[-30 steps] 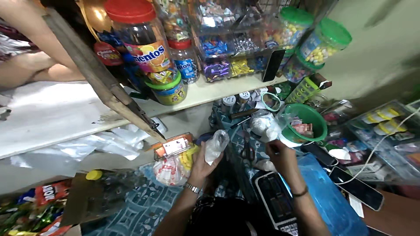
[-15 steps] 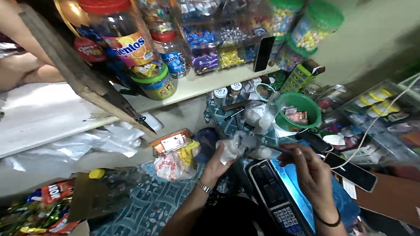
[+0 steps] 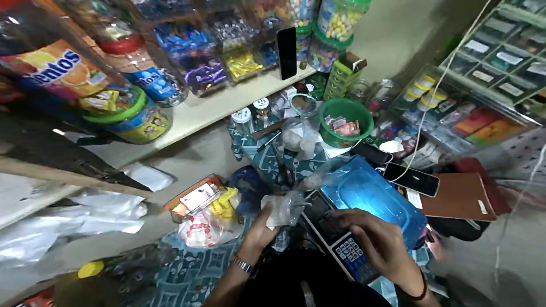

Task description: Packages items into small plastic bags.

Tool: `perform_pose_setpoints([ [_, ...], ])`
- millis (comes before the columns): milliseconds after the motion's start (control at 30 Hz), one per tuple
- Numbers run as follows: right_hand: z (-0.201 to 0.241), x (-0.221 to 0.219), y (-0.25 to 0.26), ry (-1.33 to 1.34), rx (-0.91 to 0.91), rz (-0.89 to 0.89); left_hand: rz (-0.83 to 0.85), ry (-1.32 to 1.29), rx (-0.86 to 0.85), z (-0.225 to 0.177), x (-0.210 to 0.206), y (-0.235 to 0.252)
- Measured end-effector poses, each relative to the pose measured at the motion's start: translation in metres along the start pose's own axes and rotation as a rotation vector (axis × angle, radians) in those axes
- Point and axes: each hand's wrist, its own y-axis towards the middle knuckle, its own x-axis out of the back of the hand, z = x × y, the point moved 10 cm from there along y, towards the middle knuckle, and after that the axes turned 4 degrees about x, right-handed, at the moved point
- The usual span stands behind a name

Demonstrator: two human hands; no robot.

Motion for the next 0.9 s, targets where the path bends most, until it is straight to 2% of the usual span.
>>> perform_pose_setpoints([
  [67, 0.009, 0.016, -0.005, -0.032, 0.016, -0.065, 0.028, -0.016, 0.037, 0.007, -0.004, 0.001],
  [200, 0.019, 0.101, -0.01, -0.184, -0.011, -0.481, -0.029, -0.061, 0.185, 0.02, -0.003, 0.0],
  [267, 0.017, 0.133, -0.007, -0.275, -0.048, -0.546, 0.022, -0.075, 0.215, 0.022, -0.011, -0.006],
  [333, 0.006, 0.141, 0.005, -0.324, -0.109, -0.469, 0.166, -0.078, 0.201, 0.019, -0.03, -0.014],
  [400, -0.012, 0.128, 0.022, -0.392, -0.16, -0.316, 0.298, -0.16, 0.229, 0.015, -0.053, -0.017],
  [500, -0.039, 0.102, 0.041, -0.443, -0.204, -0.179, 0.358, -0.241, 0.204, 0.001, -0.065, -0.007],
  [633, -0.038, 0.052, 0.058, -0.374, -0.162, 0.028, 0.28, -0.254, 0.159, -0.006, -0.046, 0.017],
  [733, -0.032, 0.013, 0.073, -0.422, -0.102, 0.153, 0.191, -0.223, 0.092, -0.011, -0.036, 0.03],
  [900, -0.027, 0.032, 0.105, -0.628, -0.08, 0.107, -0.099, 0.124, -0.046, -0.035, 0.015, 0.07],
])
